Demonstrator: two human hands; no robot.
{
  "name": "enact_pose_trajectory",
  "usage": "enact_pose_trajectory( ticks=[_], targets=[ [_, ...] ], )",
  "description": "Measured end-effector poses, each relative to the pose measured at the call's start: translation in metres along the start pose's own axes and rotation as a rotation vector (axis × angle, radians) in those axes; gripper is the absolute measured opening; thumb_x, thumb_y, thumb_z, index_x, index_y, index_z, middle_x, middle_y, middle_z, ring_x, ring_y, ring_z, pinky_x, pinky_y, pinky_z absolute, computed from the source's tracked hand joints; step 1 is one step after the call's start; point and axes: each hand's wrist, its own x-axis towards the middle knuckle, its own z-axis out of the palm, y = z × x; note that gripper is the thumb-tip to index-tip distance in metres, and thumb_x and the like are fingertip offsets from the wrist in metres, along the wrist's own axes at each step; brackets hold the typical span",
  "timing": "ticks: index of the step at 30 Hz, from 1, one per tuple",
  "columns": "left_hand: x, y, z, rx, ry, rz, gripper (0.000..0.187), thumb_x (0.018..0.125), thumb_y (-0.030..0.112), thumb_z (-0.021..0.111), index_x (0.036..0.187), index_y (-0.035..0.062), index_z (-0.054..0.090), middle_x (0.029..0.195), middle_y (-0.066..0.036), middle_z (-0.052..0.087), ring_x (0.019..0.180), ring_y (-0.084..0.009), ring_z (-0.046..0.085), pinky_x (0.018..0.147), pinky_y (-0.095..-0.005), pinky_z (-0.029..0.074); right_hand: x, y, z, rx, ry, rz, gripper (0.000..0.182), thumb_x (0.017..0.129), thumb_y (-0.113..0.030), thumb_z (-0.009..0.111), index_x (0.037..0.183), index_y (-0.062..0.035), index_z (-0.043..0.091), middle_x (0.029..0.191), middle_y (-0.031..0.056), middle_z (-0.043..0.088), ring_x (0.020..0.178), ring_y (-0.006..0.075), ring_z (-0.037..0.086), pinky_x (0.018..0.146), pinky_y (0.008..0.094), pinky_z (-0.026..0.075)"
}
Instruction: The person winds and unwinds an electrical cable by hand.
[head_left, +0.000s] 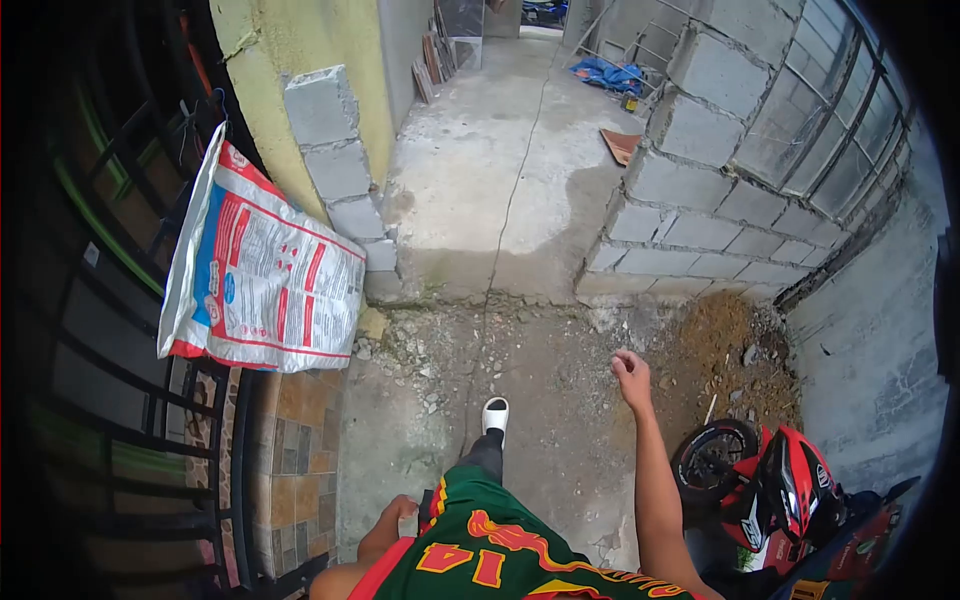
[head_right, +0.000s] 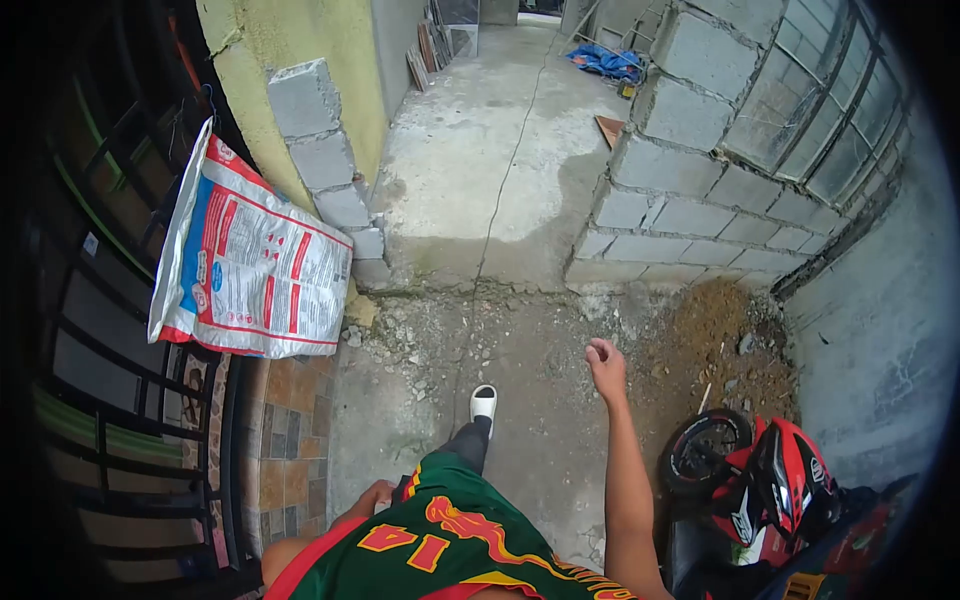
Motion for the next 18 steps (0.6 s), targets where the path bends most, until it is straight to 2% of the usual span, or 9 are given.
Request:
enact_pose_trajectory(
  ticks=[1,3,4,7,10,13,15,16,18],
  targets=[
    [0.025,0.024,-0.041,-0.155,-0.033,-0.161,0.031,0.075,0.02,0.065,0.105,0.0115,0.067,0.098,-0.009,0.068,0.093,-0.0243,0.065,0.074,-0.0371,0.052,0.047,-0.011,0.02,0.047,-0.023,-0.029,0.034,0.085,-0.022,0.063,0.106,0.0052,0.061,0.086,0.0093,0.066,0.074,0.0149,0.063,0.069,0.0287,0.05],
    [0.092,0.097,-0.115,0.006,0.606,0.278,0.036,0.083,0.027,0.048,0.102,0.005,0.068,0.108,-0.016,0.065,0.094,-0.0315,0.064,0.087,-0.0397,0.049,0.101,0.026,0.055,-0.208,-0.235,0.006,0.037,0.082,-0.024,0.065,0.106,0.0046,0.062,0.085,0.0109,0.067,0.076,0.018,0.064,0.07,0.0305,0.051],
    [0.104,0.143,-0.182,0.325,0.338,0.302,0.039,0.088,0.029,0.049,0.115,0.0034,0.061,0.11,-0.016,0.065,0.098,-0.0314,0.063,0.088,-0.0389,0.049,0.115,0.053,0.058,-0.443,-0.443,0.069,0.035,0.08,-0.024,0.067,0.102,0.0031,0.063,0.084,0.0117,0.067,0.077,0.0184,0.065,0.071,0.0307,0.051],
    [0.039,0.385,-0.371,-0.513,0.627,0.525,0.03,0.09,0.014,0.057,0.117,0.0016,0.058,0.098,-0.014,0.066,0.091,-0.0249,0.065,0.083,-0.0306,0.05,0.137,0.111,0.046,-0.757,-0.743,0.401,0.031,0.073,-0.027,0.07,0.089,-0.0011,0.067,0.079,0.0134,0.068,0.077,0.0213,0.066,0.07,0.0329,0.051],
    [-0.074,0.578,-0.531,-0.197,0.976,0.906,0.02,0.091,0.011,0.056,0.108,0.0027,0.06,0.091,-0.011,0.066,0.081,-0.0217,0.063,0.081,-0.0338,0.05,0.147,0.175,0.02,-0.557,-0.552,0.638,0.032,0.069,-0.033,0.072,0.077,-0.002,0.068,0.075,0.0172,0.068,0.068,0.0306,0.066,0.062,0.0389,0.051],
    [-0.115,0.683,-0.632,-0.201,1.323,1.74,0.025,0.094,0.024,0.046,0.117,0.023,0.056,0.06,0.009,0.047,0.059,-0.0049,0.045,0.069,-0.0276,0.038,0.196,0.18,0.025,-0.746,-0.706,0.752,0.04,0.067,-0.037,0.073,0.08,0.0,0.068,0.077,0.0216,0.067,0.072,0.0336,0.067,0.067,0.0396,0.051],
    [-0.096,0.757,-0.711,-0.448,1.045,2.479,0.025,0.086,0.026,0.044,0.062,0.0251,0.051,0.053,0.014,0.035,0.049,-0.0026,0.031,0.066,-0.028,0.036,0.235,0.201,0.026,-0.725,-0.912,0.805,0.046,0.068,-0.041,0.072,0.085,0.0018,0.069,0.086,0.0247,0.066,0.082,0.0349,0.067,0.072,0.0403,0.05],
    [-0.089,0.786,-0.759,0.007,1.287,2.409,0.025,0.099,0.02,0.041,0.121,0.0125,0.052,0.063,0.008,0.043,0.058,-0.0042,0.044,0.061,-0.0203,0.041,0.268,0.204,0.028,-0.683,-0.852,0.831,0.045,0.069,-0.04,0.071,0.085,0.0018,0.069,0.086,0.0243,0.066,0.082,0.035,0.067,0.072,0.04,0.05],
    [-0.059,0.838,-0.835,0.106,1.244,2.311,0.019,0.098,0.018,0.042,0.113,0.0149,0.054,0.064,0.011,0.044,0.06,-0.0019,0.045,0.063,-0.0185,0.041,0.361,0.191,0.063,-0.561,-0.706,0.852,0.042,0.07,-0.038,0.069,0.084,0.0016,0.069,0.086,0.0235,0.067,0.082,0.0351,0.067,0.071,0.0395,0.05]
  ],
)
